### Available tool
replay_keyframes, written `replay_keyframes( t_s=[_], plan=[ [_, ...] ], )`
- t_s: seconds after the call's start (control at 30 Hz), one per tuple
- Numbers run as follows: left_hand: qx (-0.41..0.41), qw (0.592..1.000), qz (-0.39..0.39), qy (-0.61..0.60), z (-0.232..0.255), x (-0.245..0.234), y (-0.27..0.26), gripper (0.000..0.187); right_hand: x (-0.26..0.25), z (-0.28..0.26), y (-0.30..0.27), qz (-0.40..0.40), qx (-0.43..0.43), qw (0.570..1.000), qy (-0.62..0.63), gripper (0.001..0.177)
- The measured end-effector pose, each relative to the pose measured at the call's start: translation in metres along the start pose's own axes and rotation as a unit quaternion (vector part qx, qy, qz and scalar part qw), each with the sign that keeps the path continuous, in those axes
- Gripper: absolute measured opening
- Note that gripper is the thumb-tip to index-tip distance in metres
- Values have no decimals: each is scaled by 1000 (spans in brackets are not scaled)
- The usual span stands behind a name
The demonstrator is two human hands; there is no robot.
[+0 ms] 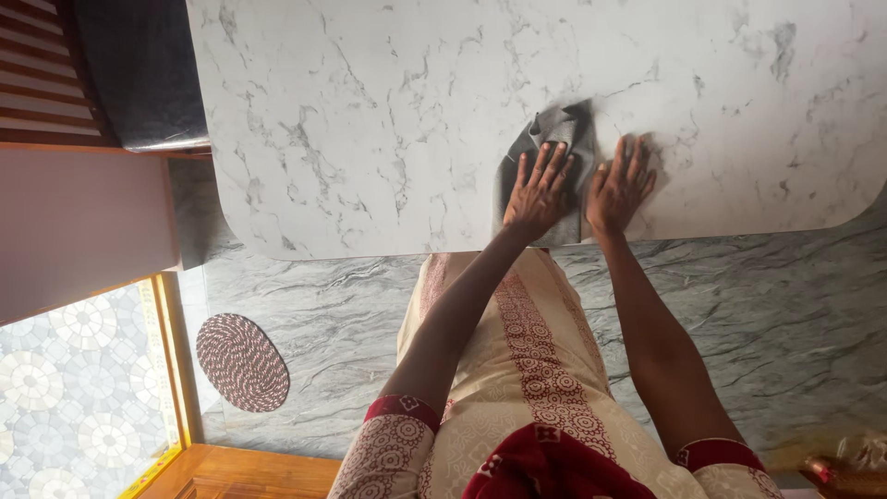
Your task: The person wipes a white marble-patterned table surface using a dark cloth. They move the cloth in circular and back-and-forth motions across the tabletop, covering different areas systematically.
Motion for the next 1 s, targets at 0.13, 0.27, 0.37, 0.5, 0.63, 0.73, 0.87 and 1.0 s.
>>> replay_keyframes(
  t_s=[0.13, 0.27, 0.37, 0.5, 0.63, 0.73, 0.87, 1.0],
  plan=[
    [36, 998, 20, -49, -37, -8, -14, 78, -11, -12, -9, 9, -21, 1000, 15, 55],
    [1, 994, 5, -109, -94, -24, -51, 86, -14, -11, -8, 8, -34, 999, 15, 55],
    [-49, 995, 28, -84, -148, -25, -89, 86, -12, -9, -11, 3, -40, 999, 15, 56],
    [-114, 977, 177, -33, -234, -11, -142, 81, -12, -8, -9, 5, -44, 999, 10, 56],
    [-226, 959, 171, 13, -320, 1, -197, 87, -13, -10, -10, 5, -40, 999, 13, 57],
    [-381, 914, 135, 18, -358, 1, -235, 87, -14, -11, -10, 4, -36, 999, 11, 57],
    [-417, 895, 157, -14, -349, -2, -241, 78, -16, -12, -9, 3, -35, 999, 13, 56],
    [-449, 890, 65, -43, -310, -13, -207, 79, -17, -14, -10, -7, -32, 999, 4, 56]
  ],
)
Point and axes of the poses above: each hand's wrist, its own y-axis towards the middle knuckle, its own x-axis out of the palm, z = x × y, the point moved 3 cm from there along y, towards the middle knuckle, and after that the axes turned 11 degrees about -z, right-handed, at the moved point
